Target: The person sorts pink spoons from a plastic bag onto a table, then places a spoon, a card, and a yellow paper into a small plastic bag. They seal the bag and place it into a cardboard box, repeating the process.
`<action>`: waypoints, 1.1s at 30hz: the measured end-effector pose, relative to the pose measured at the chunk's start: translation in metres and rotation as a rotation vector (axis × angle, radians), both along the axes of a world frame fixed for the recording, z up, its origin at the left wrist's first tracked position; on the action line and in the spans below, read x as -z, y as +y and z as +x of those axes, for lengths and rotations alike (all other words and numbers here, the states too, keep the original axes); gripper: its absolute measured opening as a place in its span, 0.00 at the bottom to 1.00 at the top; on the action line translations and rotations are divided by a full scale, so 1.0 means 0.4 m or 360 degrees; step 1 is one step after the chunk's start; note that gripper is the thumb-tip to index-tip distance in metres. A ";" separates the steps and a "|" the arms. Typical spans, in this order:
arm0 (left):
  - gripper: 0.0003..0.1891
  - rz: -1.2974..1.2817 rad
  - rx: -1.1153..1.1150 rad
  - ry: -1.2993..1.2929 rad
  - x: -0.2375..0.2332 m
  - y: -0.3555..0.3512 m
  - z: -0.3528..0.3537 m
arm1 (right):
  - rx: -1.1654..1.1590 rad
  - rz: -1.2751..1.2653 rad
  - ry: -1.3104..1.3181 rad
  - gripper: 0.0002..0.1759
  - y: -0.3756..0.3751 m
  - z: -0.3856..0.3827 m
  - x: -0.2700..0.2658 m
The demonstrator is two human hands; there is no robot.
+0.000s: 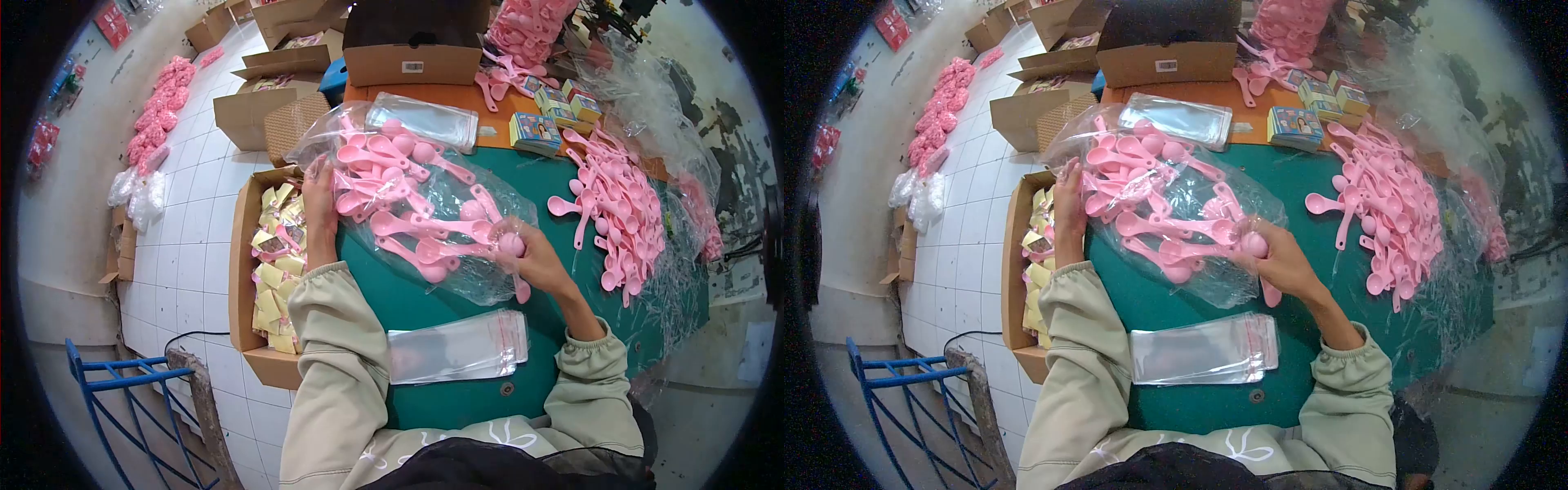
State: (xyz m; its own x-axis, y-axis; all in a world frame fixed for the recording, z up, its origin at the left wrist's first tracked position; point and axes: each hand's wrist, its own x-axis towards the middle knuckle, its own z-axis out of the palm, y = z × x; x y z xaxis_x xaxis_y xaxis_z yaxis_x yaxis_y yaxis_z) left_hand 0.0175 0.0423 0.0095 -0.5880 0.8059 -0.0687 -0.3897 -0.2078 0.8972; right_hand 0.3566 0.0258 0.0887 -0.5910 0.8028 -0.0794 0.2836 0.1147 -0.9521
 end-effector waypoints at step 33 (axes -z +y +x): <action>0.21 0.0003 -0.0001 0.0048 0.020 0.005 -0.014 | 0.0430 0.0124 -0.0352 0.10 -0.138 0.186 -0.089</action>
State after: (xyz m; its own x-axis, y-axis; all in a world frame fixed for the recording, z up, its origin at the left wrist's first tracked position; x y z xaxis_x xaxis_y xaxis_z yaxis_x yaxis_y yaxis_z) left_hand 0.0120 0.0444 0.0016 -0.5904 0.8056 -0.0492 -0.3622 -0.2099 0.9082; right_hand 0.4309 -0.0293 0.1243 -0.3319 0.9364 -0.1139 0.5117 0.0773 -0.8557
